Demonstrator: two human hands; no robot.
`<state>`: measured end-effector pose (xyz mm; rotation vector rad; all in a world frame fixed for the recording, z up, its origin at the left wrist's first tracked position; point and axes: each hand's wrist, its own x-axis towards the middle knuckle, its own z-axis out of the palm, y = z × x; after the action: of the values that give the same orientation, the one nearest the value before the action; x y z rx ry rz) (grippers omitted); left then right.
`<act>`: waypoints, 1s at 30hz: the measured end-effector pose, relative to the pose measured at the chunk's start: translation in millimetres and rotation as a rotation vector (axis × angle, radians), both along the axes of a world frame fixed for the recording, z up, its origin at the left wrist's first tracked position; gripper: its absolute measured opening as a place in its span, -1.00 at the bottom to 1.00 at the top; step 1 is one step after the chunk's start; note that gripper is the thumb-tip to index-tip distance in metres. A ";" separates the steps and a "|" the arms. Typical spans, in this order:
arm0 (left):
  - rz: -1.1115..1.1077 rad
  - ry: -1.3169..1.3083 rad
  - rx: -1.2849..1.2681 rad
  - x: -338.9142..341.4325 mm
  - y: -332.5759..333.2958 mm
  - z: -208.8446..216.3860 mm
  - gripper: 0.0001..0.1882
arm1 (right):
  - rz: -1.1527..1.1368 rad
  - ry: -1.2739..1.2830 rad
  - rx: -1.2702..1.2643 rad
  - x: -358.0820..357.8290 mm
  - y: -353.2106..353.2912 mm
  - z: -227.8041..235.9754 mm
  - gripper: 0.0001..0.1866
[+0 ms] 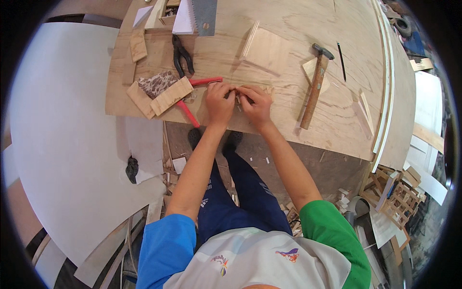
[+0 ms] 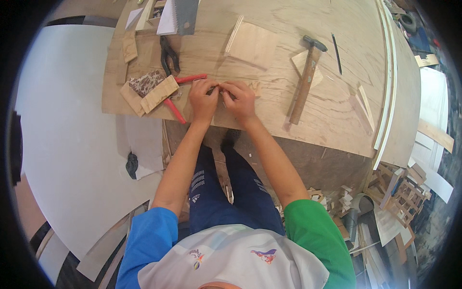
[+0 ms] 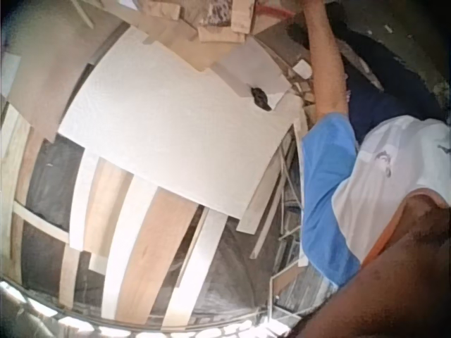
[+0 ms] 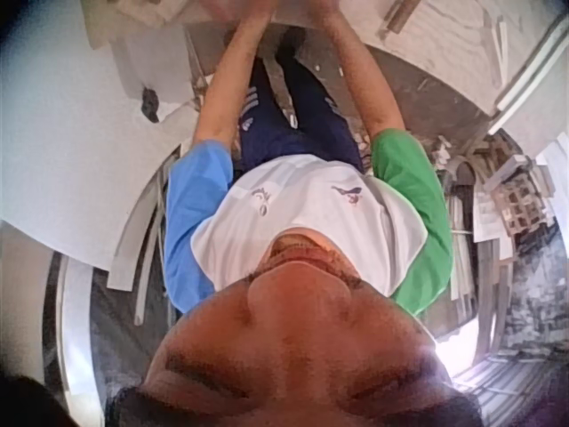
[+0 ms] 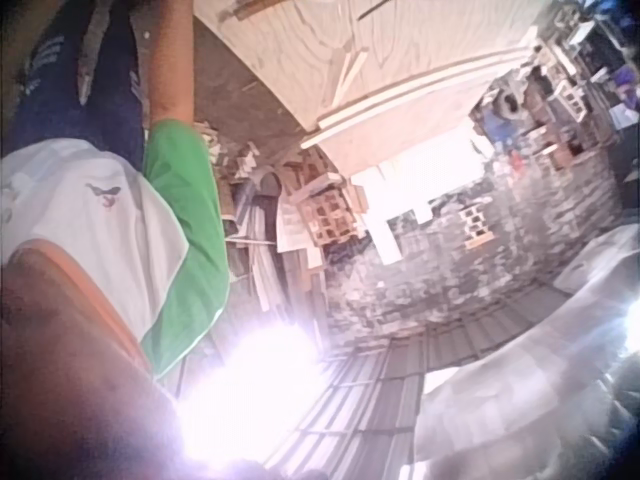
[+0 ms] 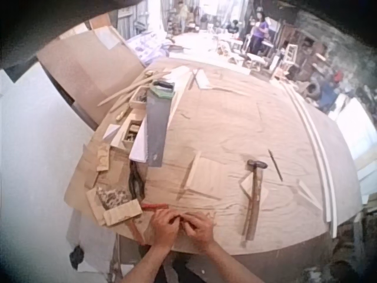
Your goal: The person aligns small wooden pieces on a workbench, uses a hammer to drive a nail into the wood, and marks the wood with a pencil.
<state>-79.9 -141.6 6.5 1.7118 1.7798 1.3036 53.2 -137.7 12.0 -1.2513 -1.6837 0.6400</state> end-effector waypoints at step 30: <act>-0.001 0.008 0.000 2.1 -0.8 0.9 -0.87 | -0.353 0.393 -0.701 153.7 -42.5 55.4 -0.54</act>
<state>-77.7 -142.4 7.4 1.7205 1.7834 1.2982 206.9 -180.2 67.4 -1.7121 -0.8952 1.2194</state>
